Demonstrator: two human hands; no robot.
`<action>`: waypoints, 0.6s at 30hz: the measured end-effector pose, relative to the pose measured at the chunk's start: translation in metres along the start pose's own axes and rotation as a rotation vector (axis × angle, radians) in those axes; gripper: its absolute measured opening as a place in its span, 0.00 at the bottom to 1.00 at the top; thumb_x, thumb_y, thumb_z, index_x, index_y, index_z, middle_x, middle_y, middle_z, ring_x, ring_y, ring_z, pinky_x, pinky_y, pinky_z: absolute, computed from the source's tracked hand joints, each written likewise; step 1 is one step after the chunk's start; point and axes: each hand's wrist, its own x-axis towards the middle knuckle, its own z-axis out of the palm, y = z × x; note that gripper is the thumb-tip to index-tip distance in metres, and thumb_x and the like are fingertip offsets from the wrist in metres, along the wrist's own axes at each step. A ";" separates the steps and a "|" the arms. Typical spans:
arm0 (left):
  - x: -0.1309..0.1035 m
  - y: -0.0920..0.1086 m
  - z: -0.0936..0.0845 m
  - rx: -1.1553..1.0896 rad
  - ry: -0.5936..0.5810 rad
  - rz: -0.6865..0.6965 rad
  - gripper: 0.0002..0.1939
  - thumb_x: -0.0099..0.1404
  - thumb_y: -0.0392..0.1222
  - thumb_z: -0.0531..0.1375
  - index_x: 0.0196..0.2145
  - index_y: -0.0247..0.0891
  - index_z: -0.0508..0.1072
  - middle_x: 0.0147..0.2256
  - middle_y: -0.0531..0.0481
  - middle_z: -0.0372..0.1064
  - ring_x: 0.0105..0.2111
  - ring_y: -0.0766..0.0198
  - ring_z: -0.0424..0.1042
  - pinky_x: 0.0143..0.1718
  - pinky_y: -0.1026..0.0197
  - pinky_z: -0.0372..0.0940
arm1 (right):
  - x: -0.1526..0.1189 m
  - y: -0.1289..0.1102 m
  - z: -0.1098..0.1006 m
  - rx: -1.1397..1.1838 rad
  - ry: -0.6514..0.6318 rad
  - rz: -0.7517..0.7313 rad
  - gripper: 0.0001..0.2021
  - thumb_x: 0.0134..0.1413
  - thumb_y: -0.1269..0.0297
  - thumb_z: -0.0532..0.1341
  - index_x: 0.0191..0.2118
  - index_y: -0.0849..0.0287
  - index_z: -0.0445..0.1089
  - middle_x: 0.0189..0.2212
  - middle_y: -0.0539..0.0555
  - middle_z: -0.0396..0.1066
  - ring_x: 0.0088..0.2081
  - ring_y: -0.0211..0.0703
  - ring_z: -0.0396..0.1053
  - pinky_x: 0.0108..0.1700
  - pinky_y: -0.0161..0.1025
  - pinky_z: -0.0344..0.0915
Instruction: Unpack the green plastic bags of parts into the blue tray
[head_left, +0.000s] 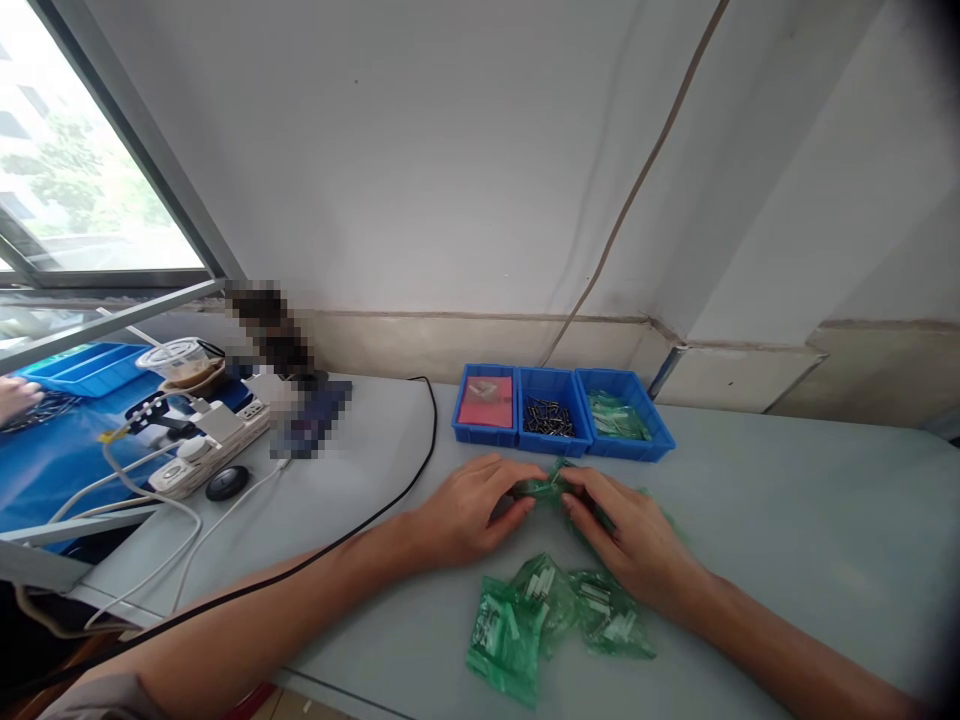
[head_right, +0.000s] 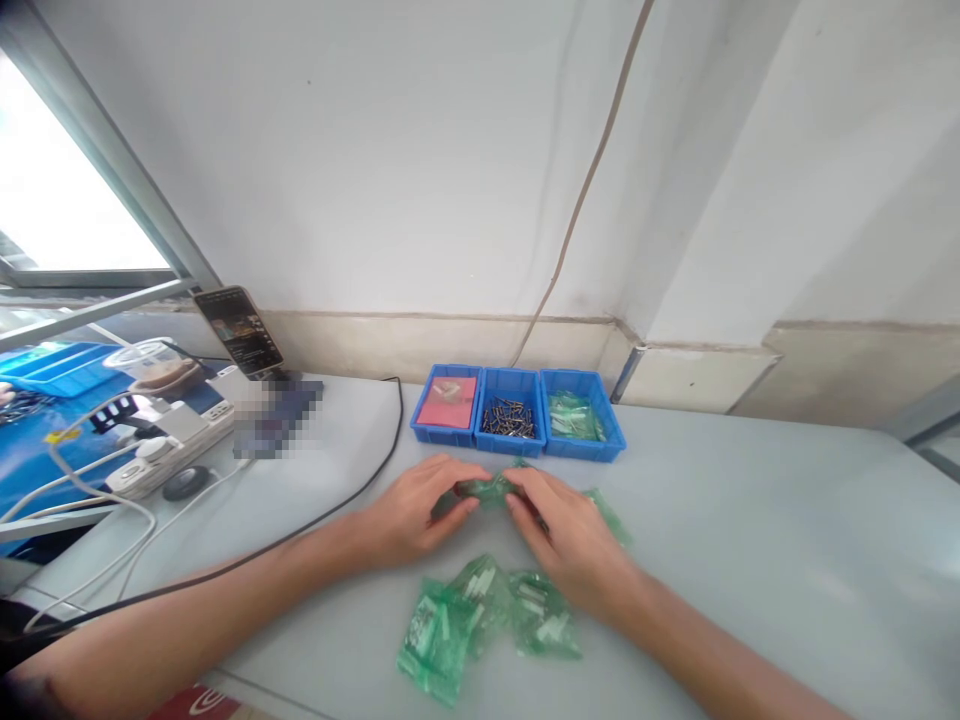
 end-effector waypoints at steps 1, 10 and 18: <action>0.000 0.000 0.000 0.001 0.003 0.000 0.15 0.80 0.42 0.56 0.60 0.38 0.69 0.49 0.42 0.78 0.46 0.56 0.77 0.53 0.52 0.72 | 0.000 0.000 0.000 -0.003 -0.004 0.000 0.10 0.75 0.63 0.54 0.55 0.52 0.69 0.42 0.55 0.81 0.40 0.49 0.81 0.40 0.43 0.76; 0.000 0.001 -0.001 0.015 -0.001 0.007 0.15 0.80 0.43 0.55 0.60 0.38 0.69 0.49 0.42 0.78 0.46 0.56 0.78 0.53 0.53 0.73 | 0.000 0.000 0.000 0.014 -0.012 0.001 0.10 0.76 0.62 0.53 0.55 0.51 0.68 0.42 0.55 0.80 0.40 0.49 0.80 0.39 0.43 0.75; 0.001 0.002 -0.001 0.005 0.004 0.006 0.15 0.80 0.42 0.56 0.59 0.38 0.69 0.48 0.42 0.78 0.44 0.56 0.78 0.52 0.52 0.73 | 0.001 0.000 0.000 0.005 -0.020 0.007 0.10 0.76 0.64 0.53 0.55 0.51 0.68 0.42 0.55 0.80 0.40 0.49 0.80 0.40 0.43 0.75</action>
